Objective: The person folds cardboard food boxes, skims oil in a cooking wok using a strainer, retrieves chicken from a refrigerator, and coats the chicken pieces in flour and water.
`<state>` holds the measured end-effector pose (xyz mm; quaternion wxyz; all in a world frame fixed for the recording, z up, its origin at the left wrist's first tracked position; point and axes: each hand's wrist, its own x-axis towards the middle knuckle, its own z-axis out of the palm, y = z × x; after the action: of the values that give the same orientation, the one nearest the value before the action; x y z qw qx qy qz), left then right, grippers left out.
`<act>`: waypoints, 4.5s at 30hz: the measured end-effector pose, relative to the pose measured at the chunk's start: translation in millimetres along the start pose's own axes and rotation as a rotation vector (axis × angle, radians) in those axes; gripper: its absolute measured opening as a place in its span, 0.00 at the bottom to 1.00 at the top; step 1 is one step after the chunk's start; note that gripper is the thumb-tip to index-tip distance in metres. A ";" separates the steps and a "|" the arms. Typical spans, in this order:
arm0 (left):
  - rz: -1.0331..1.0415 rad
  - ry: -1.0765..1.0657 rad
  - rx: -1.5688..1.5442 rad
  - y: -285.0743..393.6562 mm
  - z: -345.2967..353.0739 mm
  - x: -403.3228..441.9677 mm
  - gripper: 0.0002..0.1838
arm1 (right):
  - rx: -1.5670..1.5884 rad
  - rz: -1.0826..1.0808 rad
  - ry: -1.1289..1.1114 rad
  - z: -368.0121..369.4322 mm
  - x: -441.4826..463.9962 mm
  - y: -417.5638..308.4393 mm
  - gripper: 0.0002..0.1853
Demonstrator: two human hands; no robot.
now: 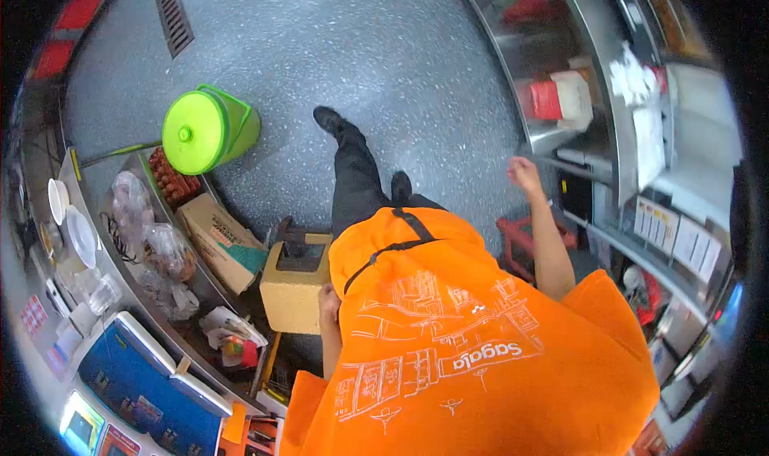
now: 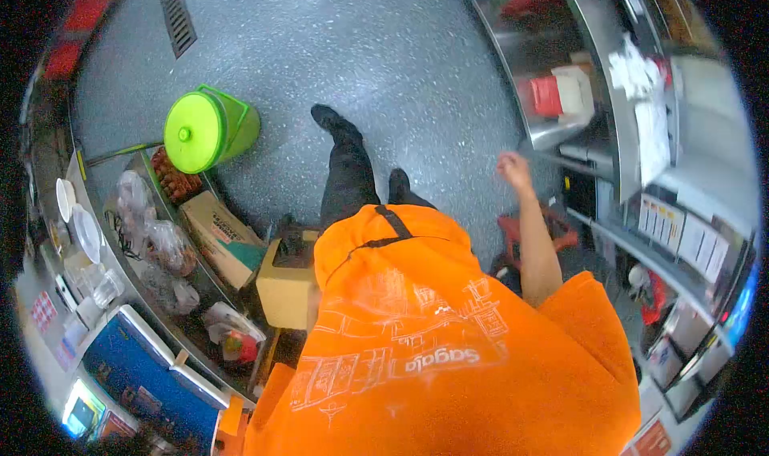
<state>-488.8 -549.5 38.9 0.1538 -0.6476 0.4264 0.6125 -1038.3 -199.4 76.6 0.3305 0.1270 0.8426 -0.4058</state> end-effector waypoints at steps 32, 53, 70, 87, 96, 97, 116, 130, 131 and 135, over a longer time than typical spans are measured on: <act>0.435 0.257 0.049 849.8 -251.1 336.3 0.16 | -1.022 -0.108 -0.650 489.4 390.8 -672.0 0.15; 0.048 0.408 -0.066 1003.9 -618.5 545.2 0.23 | -1.044 -0.940 -0.981 1200.3 421.7 -1234.4 0.13; 0.152 0.316 -0.496 1152.9 -1053.5 709.7 0.19 | -1.693 -0.637 -0.996 1568.4 381.0 -1413.0 0.22; 0.043 0.687 -0.778 1192.5 -1419.2 795.5 0.17 | -1.267 -1.685 -1.249 2331.0 -40.1 -1657.8 0.17; 0.262 0.920 -0.592 1178.4 -1679.0 824.5 0.16 | -0.886 -1.023 -1.329 2569.9 -214.6 -1787.0 0.18; 0.325 1.104 -0.621 1178.9 -1706.3 827.1 0.16 | -0.831 -1.020 -1.375 2592.2 -240.7 -1807.6 0.16; -0.047 0.890 -1.026 1376.7 -1845.7 867.1 0.14 | -0.201 0.086 -1.664 2978.8 -357.9 -1917.5 0.17; 0.141 0.952 -0.246 1310.4 -1974.7 921.1 0.16 | -0.354 -1.706 -0.831 2945.5 -398.8 -1915.4 0.15; 0.139 0.960 -0.253 1316.0 -1979.8 919.6 0.16 | -0.367 -1.688 -0.858 2945.0 -399.7 -1915.7 0.15; 0.092 1.012 -1.283 1337.5 -1992.8 919.9 0.17 | -0.445 -1.524 -1.026 2944.3 -400.3 -1925.7 0.14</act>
<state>-264.7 -3110.0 24.4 -0.4832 -0.7895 0.0368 0.3766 -330.8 -3667.7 164.6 0.3232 -0.7180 0.5084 -0.3486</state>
